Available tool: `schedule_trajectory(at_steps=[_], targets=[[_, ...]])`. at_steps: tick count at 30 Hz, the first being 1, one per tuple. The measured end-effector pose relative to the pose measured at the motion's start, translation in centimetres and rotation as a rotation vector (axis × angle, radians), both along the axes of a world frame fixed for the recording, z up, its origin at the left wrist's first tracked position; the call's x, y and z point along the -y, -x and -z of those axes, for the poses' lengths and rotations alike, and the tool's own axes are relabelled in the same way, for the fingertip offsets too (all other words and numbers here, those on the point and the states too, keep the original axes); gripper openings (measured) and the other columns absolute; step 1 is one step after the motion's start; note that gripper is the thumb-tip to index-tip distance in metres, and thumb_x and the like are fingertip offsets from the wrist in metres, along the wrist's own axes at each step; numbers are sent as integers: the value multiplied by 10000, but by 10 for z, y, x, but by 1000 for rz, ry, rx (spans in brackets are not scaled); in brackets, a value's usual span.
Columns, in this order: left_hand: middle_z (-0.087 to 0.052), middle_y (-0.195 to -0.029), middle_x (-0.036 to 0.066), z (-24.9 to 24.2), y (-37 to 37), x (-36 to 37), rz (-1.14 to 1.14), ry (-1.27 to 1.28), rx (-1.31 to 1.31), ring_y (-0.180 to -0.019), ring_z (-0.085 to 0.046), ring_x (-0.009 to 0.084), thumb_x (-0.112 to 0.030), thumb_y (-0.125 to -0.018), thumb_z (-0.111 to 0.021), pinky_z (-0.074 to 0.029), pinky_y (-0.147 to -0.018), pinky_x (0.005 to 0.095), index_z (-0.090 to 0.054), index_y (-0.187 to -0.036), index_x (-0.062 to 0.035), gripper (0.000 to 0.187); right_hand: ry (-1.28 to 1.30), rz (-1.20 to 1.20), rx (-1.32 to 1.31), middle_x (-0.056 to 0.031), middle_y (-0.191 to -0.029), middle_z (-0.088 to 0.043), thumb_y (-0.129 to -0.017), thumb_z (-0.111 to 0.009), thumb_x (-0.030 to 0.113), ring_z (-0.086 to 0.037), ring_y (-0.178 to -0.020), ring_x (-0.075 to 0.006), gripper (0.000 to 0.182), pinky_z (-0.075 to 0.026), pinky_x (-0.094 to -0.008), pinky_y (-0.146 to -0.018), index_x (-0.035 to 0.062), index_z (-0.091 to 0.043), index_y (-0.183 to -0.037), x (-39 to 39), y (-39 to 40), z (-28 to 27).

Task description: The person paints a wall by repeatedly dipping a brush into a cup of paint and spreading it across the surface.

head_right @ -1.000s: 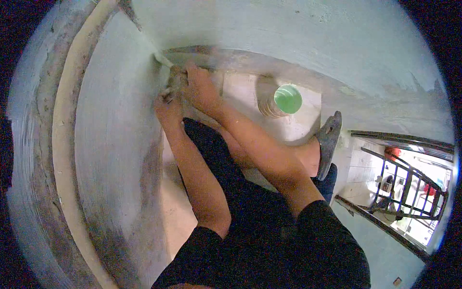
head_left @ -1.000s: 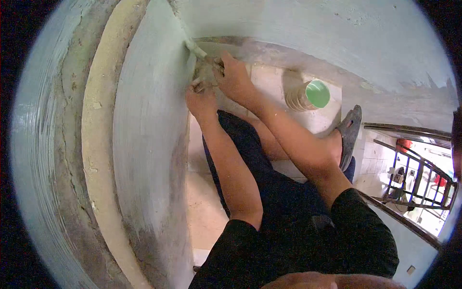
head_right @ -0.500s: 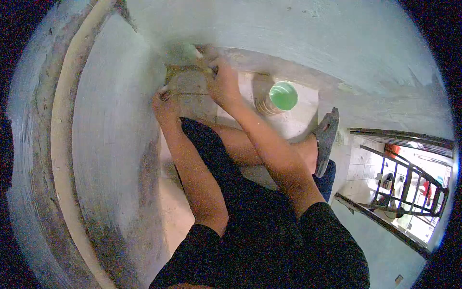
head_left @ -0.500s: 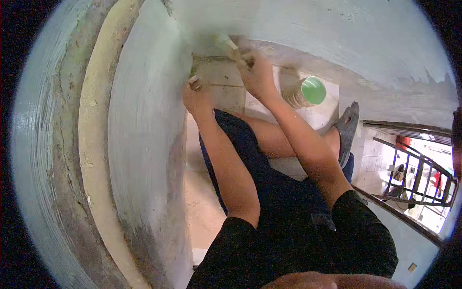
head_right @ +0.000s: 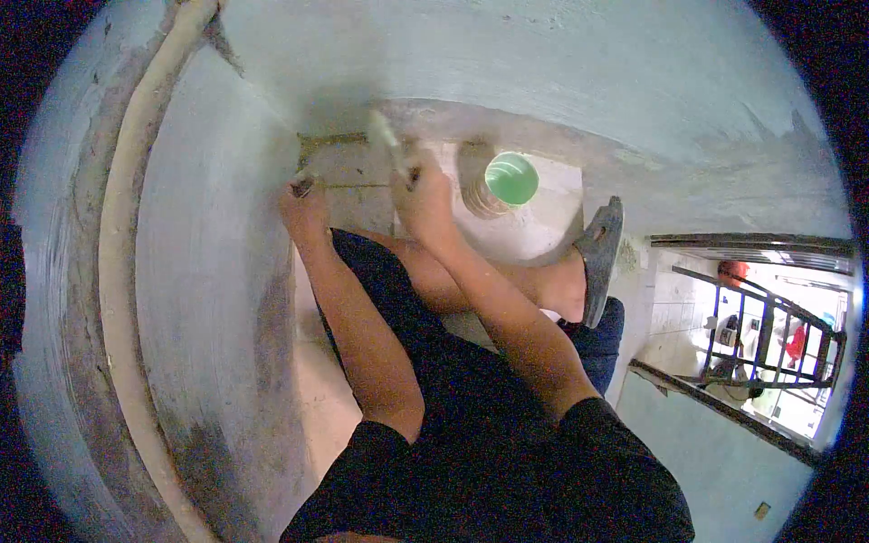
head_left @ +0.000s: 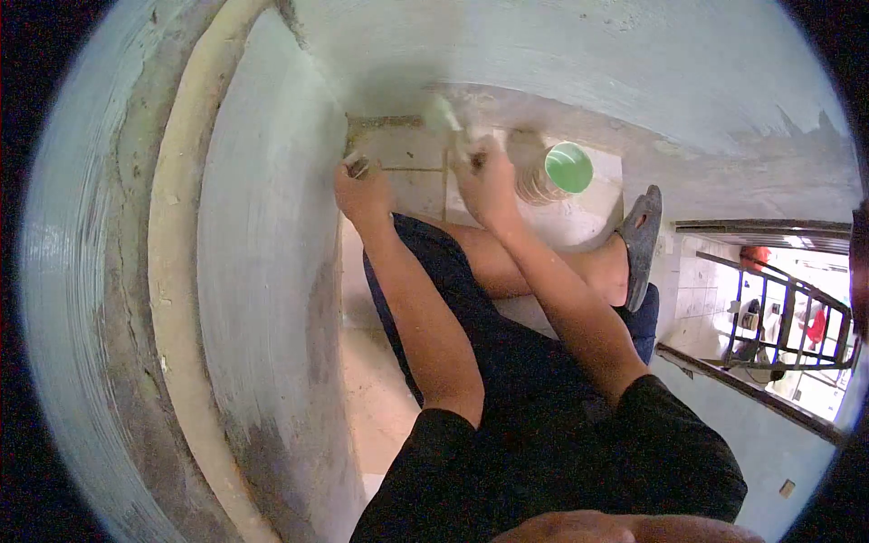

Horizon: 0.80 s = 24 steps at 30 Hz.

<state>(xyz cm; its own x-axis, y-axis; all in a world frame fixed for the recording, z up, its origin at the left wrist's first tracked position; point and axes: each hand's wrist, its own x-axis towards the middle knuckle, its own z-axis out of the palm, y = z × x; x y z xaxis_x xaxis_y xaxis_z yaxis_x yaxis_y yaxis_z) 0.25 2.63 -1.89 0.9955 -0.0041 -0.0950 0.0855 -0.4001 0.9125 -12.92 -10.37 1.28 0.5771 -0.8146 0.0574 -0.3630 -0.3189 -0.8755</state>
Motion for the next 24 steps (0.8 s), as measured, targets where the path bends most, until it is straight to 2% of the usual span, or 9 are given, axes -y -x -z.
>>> schedule_trajectory(at_steps=[3,5,6,9,11,15,17,20,24], targets=[[-742,-1056,149,-7,1,1,14,-69,-5,-992,-708,309,-165,-813,-784,-535,-904,411,-697,-1081,-20,317,89,-139,169,-185,-840,-700,-918,-741,172,-686,-763,-276,263,-529,-382,-721,-25,-613,-1035,-1,-37,4],[-741,-1058,144,1,-2,2,20,-71,27,-990,-706,307,-171,-809,-794,-534,-905,402,-696,-1078,-18,325,212,-233,135,-236,-827,-679,-875,-724,113,-677,-741,-396,203,-526,-431,-675,3,-643,-1025,5,-54,-3],[-741,-1058,144,-1,-1,2,22,-71,30,-990,-706,307,-171,-809,-794,-534,-905,402,-696,-1078,-18,325,211,-230,138,-236,-827,-679,-875,-724,113,-677,-741,-396,203,-526,-431,-675,3,-643,-1025,11,-55,-5],[-739,-1059,151,-8,-2,0,17,-8,20,-990,-704,315,-192,-809,-800,-534,-905,400,-694,-1080,-15,341,181,-216,46,-213,-827,-688,-869,-739,112,-676,-743,-349,216,-526,-401,-686,12,-653,-1040,30,-45,-11],[-738,-1064,155,-10,-2,-1,19,-101,8,-992,-704,310,-186,-808,-804,-534,-901,402,-692,-1090,-10,351,69,-83,37,-162,-818,-683,-903,-765,193,-601,-700,-241,259,-489,-382,-682,-18,-634,-981,32,-26,-6],[-736,-1057,153,-8,1,0,32,-55,43,-987,-704,308,-179,-818,-791,-534,-901,404,-688,-1099,-7,344,67,48,71,-162,-793,-670,-890,-770,160,-594,-690,-236,237,-490,-371,-679,-16,-617,-936,25,-3,1],[-735,-1075,154,-18,5,3,36,-94,9,-993,-703,306,-158,-829,-775,-534,-911,403,-685,-1128,-4,348,36,200,83,-164,-776,-661,-882,-765,129,-618,-707,-246,223,-497,-361,-686,-24,-603,-906,17,-1,13],[-734,-1087,158,-17,6,5,48,-31,-43,-1007,-705,306,-160,-837,-764,-535,-918,404,-682,-1152,-5,360,54,241,45,-172,-815,-674,-889,-759,139,-647,-745,-235,229,-507,-351,-709,-19,-602,-941,1,11,21],[-734,-1092,156,-12,5,7,82,-109,-1,-1013,-706,296,-154,-830,-769,-535,-921,401,-681,-1159,-6,372,-22,87,35,-176,-827,-686,-903,-744,134,-667,-760,-230,209,-522,-365,-716,-11,-607,-966,-6,6,11]])
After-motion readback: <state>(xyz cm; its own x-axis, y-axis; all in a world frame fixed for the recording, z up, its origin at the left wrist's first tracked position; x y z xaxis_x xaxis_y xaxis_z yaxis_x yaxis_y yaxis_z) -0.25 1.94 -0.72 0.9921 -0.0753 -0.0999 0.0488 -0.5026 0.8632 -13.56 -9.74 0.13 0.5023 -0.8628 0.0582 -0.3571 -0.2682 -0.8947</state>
